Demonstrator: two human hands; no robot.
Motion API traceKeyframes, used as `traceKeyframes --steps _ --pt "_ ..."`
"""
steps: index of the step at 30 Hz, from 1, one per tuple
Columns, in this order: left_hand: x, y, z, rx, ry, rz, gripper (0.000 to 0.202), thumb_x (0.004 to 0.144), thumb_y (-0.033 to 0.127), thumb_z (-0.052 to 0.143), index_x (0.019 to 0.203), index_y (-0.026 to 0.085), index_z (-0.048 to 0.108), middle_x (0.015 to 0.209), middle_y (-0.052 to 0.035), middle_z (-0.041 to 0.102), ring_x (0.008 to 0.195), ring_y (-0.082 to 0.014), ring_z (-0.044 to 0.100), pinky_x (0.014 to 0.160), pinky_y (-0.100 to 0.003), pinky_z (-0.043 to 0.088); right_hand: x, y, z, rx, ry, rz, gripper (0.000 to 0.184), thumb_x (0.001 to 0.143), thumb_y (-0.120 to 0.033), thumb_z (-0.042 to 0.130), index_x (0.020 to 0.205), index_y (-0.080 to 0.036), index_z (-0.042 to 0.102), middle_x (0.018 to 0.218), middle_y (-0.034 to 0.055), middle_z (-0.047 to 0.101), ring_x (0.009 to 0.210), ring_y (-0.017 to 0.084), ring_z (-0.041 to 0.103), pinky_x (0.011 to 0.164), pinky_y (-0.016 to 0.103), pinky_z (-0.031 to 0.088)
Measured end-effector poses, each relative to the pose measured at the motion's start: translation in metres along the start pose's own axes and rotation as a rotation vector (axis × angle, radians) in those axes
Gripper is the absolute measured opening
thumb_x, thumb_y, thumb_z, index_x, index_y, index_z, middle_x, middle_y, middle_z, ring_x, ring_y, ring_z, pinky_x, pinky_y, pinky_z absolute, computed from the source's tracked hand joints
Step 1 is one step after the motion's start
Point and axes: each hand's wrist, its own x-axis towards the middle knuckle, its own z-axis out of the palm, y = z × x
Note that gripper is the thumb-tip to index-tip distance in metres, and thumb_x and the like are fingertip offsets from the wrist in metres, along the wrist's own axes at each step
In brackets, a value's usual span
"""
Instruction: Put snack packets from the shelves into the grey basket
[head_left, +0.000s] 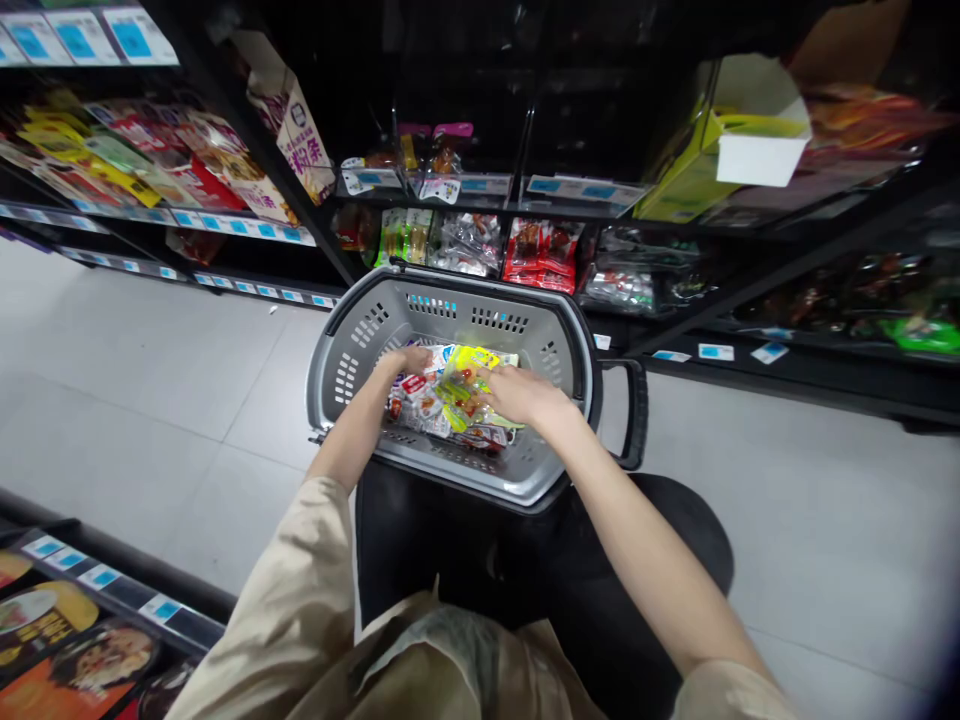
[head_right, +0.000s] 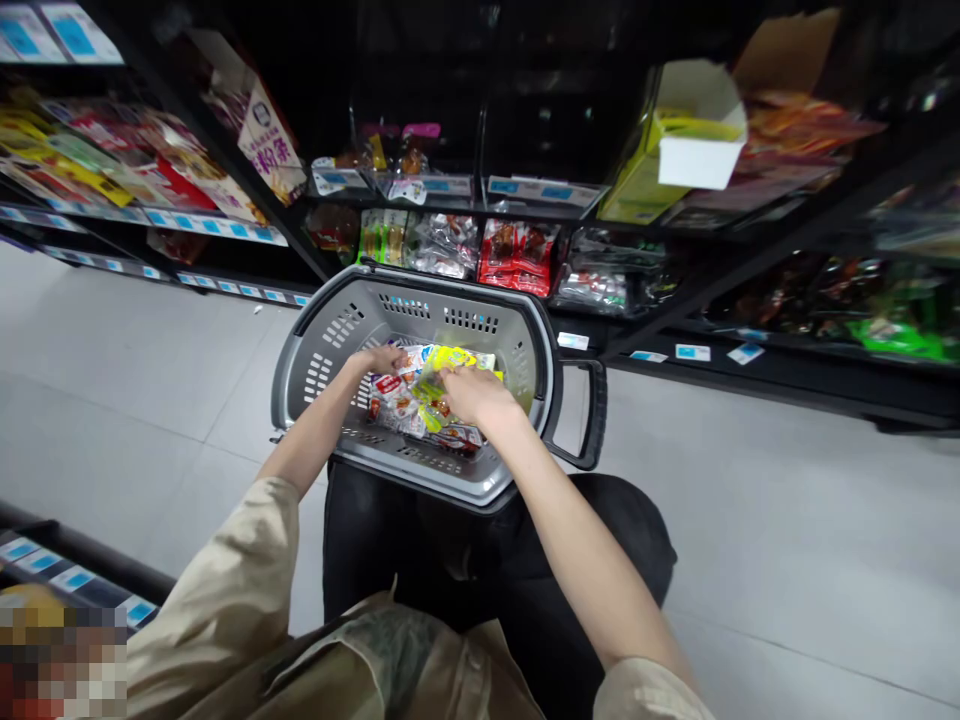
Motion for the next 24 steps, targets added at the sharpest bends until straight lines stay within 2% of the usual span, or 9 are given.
traceKeyframes --steps 3,6,10,12,14,16,18,21,24 --pt "-0.004 0.022 -0.020 -0.247 0.128 0.211 0.025 0.077 0.021 0.071 0.100 0.017 0.062 0.101 -0.0040 0.071 0.090 -0.0169 0.065 0.077 -0.023 0.049 0.002 0.001 0.003 -0.007 0.066 0.015 0.049 0.100 -0.032 0.059 0.145 -0.013 0.055 0.135 0.0215 0.068 0.125 0.035 0.065 0.099 0.044 0.052" --pt "-0.018 0.050 -0.032 -0.733 0.226 0.522 0.027 0.079 0.028 0.074 0.094 0.019 0.054 0.087 0.0017 0.063 0.071 -0.0106 0.058 0.064 -0.021 0.045 0.006 0.000 0.004 0.046 0.224 -0.010 0.056 0.098 -0.034 0.064 0.148 -0.013 0.050 0.132 0.0219 0.069 0.123 0.035 0.065 0.098 0.044 0.051" --pt "-0.039 0.078 -0.039 -1.126 0.340 0.710 0.044 0.074 0.037 0.086 0.094 0.019 0.051 0.087 0.0026 0.062 0.072 -0.0086 0.060 0.067 -0.020 0.048 0.010 0.000 -0.001 0.331 0.447 -0.030 0.047 0.093 -0.028 0.070 0.137 -0.020 0.056 0.107 0.0125 0.077 0.098 0.030 0.073 0.084 0.038 0.052" --pt "-0.045 0.084 -0.042 -1.248 0.405 0.728 0.048 0.074 0.042 0.088 0.099 0.019 0.054 0.094 -0.0005 0.067 0.078 -0.0098 0.064 0.069 -0.020 0.051 0.012 0.002 -0.003 0.492 0.595 -0.043 0.036 0.091 -0.025 0.070 0.125 -0.023 0.061 0.099 0.0061 0.077 0.089 0.026 0.072 0.082 0.037 0.051" --pt "-0.048 0.084 -0.043 -1.333 0.388 0.728 0.053 0.076 0.048 0.086 0.109 0.019 0.058 0.104 -0.0048 0.071 0.085 -0.0126 0.069 0.071 -0.021 0.054 0.014 0.006 -0.005 0.630 0.771 -0.033 0.029 0.089 -0.024 0.070 0.117 -0.024 0.062 0.097 0.0031 0.076 0.086 0.023 0.071 0.082 0.037 0.051" --pt "-0.049 0.082 -0.043 -1.332 0.274 0.732 0.060 0.073 0.050 0.088 0.116 0.019 0.062 0.109 -0.0084 0.074 0.090 -0.0161 0.072 0.074 -0.024 0.057 0.016 0.010 -0.005 0.750 0.926 0.008 0.025 0.087 -0.027 0.070 0.111 -0.024 0.061 0.093 0.0012 0.073 0.082 0.021 0.069 0.079 0.035 0.051" --pt "-0.050 0.080 -0.040 -1.250 0.144 0.720 0.060 0.067 0.046 0.092 0.113 0.016 0.068 0.104 -0.0098 0.077 0.088 -0.0183 0.074 0.076 -0.028 0.059 0.020 0.014 -0.004 0.851 1.042 0.033 0.023 0.085 -0.029 0.071 0.104 -0.025 0.060 0.084 -0.0015 0.069 0.074 0.018 0.066 0.074 0.033 0.051" --pt "-0.053 0.081 -0.038 -1.135 0.107 0.628 0.045 0.068 0.041 0.092 0.096 0.011 0.074 0.088 -0.0092 0.080 0.075 -0.0179 0.074 0.073 -0.031 0.061 0.026 0.020 -0.001 1.016 1.121 0.041 0.025 0.083 -0.034 0.074 0.097 -0.025 0.057 0.074 -0.0043 0.062 0.067 0.015 0.061 0.068 0.031 0.051" --pt "-0.053 0.084 -0.038 -1.131 0.239 0.540 0.040 0.068 0.040 0.092 0.088 0.009 0.076 0.080 -0.0084 0.079 0.069 -0.0168 0.073 0.068 -0.029 0.061 0.030 0.026 0.002 1.224 1.101 0.033 0.032 0.080 -0.040 0.078 0.098 -0.024 0.057 0.076 -0.0026 0.067 0.070 0.016 0.064 0.068 0.031 0.054"
